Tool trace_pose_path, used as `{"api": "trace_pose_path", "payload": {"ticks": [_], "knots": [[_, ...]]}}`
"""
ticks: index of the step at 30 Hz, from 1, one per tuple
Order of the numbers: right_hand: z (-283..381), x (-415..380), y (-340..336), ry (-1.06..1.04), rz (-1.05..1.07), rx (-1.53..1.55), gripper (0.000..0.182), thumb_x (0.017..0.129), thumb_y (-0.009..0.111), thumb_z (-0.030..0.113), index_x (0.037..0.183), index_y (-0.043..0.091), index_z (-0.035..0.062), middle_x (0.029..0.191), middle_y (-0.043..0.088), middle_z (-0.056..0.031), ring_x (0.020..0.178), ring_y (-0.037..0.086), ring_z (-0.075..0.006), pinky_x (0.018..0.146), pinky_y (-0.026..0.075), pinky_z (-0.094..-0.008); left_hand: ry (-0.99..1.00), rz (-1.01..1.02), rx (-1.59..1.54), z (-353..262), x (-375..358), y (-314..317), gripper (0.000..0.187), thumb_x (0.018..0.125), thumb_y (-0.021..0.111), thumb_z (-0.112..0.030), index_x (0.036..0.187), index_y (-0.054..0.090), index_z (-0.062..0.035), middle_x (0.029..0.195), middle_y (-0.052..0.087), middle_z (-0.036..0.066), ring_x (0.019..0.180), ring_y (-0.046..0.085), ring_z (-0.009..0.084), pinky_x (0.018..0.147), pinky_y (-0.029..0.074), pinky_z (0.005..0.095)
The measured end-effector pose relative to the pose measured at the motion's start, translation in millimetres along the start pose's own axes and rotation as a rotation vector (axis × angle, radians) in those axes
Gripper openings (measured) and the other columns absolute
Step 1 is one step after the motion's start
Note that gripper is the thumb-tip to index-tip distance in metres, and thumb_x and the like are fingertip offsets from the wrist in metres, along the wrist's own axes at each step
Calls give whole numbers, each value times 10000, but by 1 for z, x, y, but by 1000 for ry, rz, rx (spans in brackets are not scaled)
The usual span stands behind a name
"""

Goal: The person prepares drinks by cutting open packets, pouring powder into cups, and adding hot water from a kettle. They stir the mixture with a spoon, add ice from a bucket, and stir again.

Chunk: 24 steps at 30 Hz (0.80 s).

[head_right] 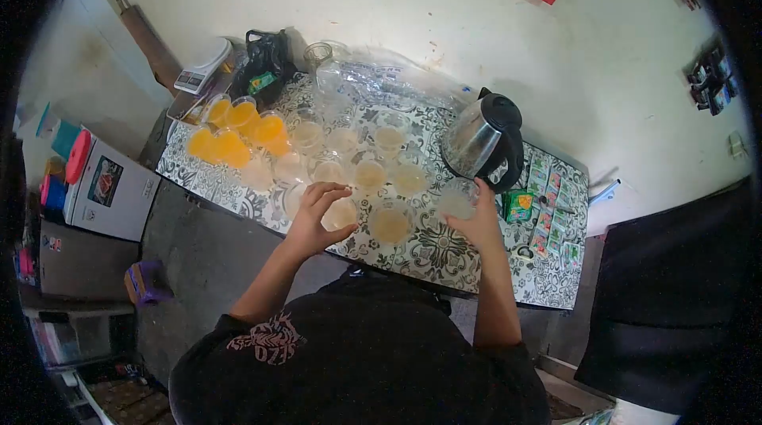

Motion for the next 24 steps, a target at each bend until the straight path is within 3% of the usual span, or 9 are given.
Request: {"api": "trace_pose_path", "payload": {"ticks": [1,6,9,14,16,17,19,24], "knots": [[4,3,-5,-86,-75,-58,855,513,806,212,1248,402,51,1059,471,-151,894,502,-246,762,446,-326,7,1,4,2,-1,-1,474,628,755,-181,1054,570,-89,1069,537,102,1042,472,309,889,406,404],[31,29,-30,-150,-143,-140,800,534,790,213,1225,423,46,1030,464,-120,848,491,-223,740,444,-317,34,-58,56,16,8,-15,387,648,736,-122,1007,593,-89,1042,564,102,999,521,293,858,427,384],[50,50,-43,-185,-155,-93,829,538,792,202,1254,407,37,1013,453,-99,799,474,-185,714,445,-308,69,-57,150,23,31,-29,352,687,708,-173,1011,589,-102,1025,562,93,992,513,297,828,430,405],[93,90,-52,-151,-17,-128,906,529,783,281,1268,368,-41,1033,455,-160,863,497,-254,765,446,-331,45,100,204,31,88,-41,335,719,680,-250,1005,587,-101,1029,570,109,967,536,313,823,436,414],[104,107,-52,-195,34,-233,903,539,774,290,1267,364,-55,1046,453,-177,913,502,-285,802,443,-337,61,124,216,32,119,-33,375,717,674,-293,1021,577,-97,1019,572,114,970,542,318,813,445,420],[108,115,-49,-232,65,-264,889,549,762,307,1258,372,-61,1071,449,-205,1011,488,-331,870,424,-344,44,147,251,31,136,-27,396,708,680,-301,1030,575,-96,1010,574,112,974,542,317,810,448,422],[112,127,-42,-208,118,-291,886,547,761,314,1252,379,-62,1114,440,-228,1063,471,-342,908,407,-351,79,229,275,50,165,5,525,652,735,-302,1096,552,-89,1054,568,150,975,547,316,824,454,399],[96,161,-22,-176,237,-322,898,537,763,353,1260,396,-33,1254,384,-265,1176,404,-376,988,355,-380,-78,728,518,63,195,73,860,554,794,-418,1275,420,-135,1237,468,162,1141,452,390,925,408,476]]}}
Point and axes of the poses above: each hand's wrist, its own x-axis towards the middle knuckle, its own y-axis out of the palm, z = x × y, the point moved 2 cm from there along x, towards the middle knuckle
